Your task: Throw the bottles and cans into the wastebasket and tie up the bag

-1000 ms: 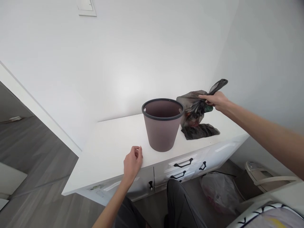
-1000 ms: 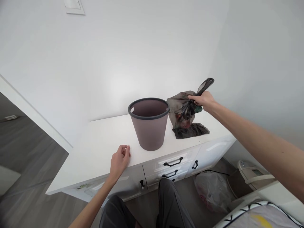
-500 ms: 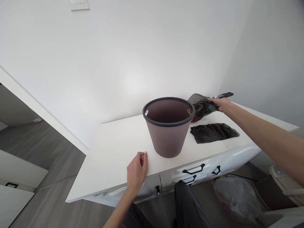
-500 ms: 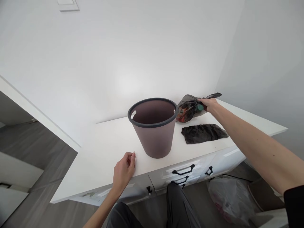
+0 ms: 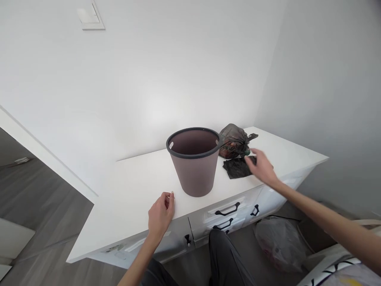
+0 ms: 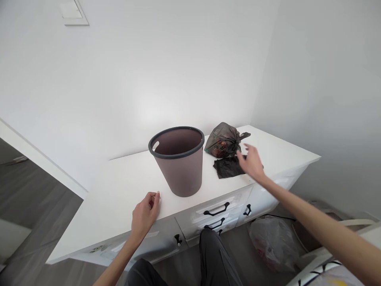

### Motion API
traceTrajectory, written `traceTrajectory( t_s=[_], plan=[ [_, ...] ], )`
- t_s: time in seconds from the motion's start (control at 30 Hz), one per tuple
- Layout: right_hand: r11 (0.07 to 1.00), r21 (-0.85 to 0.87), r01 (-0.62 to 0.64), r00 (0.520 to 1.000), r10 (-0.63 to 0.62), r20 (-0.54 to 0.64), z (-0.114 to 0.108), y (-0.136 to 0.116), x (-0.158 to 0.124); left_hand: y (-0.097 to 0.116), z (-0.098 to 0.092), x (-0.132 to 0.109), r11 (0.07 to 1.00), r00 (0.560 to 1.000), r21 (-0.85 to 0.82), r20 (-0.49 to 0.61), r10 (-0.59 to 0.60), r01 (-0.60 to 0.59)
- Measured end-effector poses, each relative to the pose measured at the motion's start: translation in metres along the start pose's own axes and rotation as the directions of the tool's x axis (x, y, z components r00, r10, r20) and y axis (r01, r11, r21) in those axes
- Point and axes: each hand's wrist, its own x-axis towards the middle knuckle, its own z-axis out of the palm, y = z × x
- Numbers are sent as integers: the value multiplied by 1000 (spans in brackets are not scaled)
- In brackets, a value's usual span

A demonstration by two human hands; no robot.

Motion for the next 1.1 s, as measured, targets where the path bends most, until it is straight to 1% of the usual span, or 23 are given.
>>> traceTrajectory(
  t_s=[0.07, 0.1, 0.2, 0.3, 0.4, 0.47, 0.57, 0.67, 0.73, 0.8, 0.87, 0.93, 0.97, 1.0, 1.03, 1.1],
  plan=[
    [990, 58, 130, 987, -135, 91, 5, -25, -33, 1, -2, -1, 1000, 1000, -14, 7, -4, 4],
    [982, 77, 170, 975, -179, 130, 9, -39, -47, 1, -3, -1, 1000, 1000, -21, 11, -6, 6],
    [972, 103, 213, 951, -230, 208, 22, -80, -80, 2, -7, -2, 999, 1000, -49, 23, -16, 17],
    [971, 102, 217, 923, -238, 301, 31, -108, -97, -1, -11, -4, 992, 999, -130, 45, 0, 6],
    [964, 80, 254, 891, -265, 368, 33, -123, -104, -7, -18, -5, 965, 997, -262, 66, 38, -20],
    [957, 41, 289, 882, -282, 378, 33, -128, -107, -10, -23, -7, 943, 996, -333, 76, 46, -18],
    [951, -8, 308, 874, -280, 397, 31, -131, -108, -14, -29, -11, 925, 993, -381, 105, 52, -8],
    [949, -17, 316, 856, -277, 436, 27, -132, -109, -19, -34, -15, 915, 980, -400, 161, 120, -47],
    [948, -17, 317, 853, -278, 441, 22, -133, -108, -28, -40, -14, 908, 966, -412, 194, 173, -80],
    [948, -11, 319, 864, -286, 415, 18, -133, -105, -41, -49, -10, 905, 962, -416, 201, 184, -86],
    [954, -16, 299, 894, -274, 355, 16, -132, -99, -57, -61, -2, 910, 977, -411, 166, 134, -55],
    [972, -63, 225, 936, -198, 290, 18, -127, -92, -71, -75, 4, 910, 993, -415, 106, 54, -5],
    [981, -102, 166, 953, -133, 274, 20, -124, -88, -77, -81, 7, 907, 997, -421, 80, 16, 20],
    [984, -147, 101, 959, -57, 277, 22, -121, -85, -80, -86, 8, 905, 998, -424, 63, -14, 39],
    [980, -193, 42, 954, 18, 300, 25, -118, -83, -82, -90, 9, 906, 998, -421, 55, -31, 52],
    [963, -269, -23, 917, 127, 378, 30, -111, -81, -84, -94, 8, 912, 997, -405, 61, -39, 60]
  ],
)
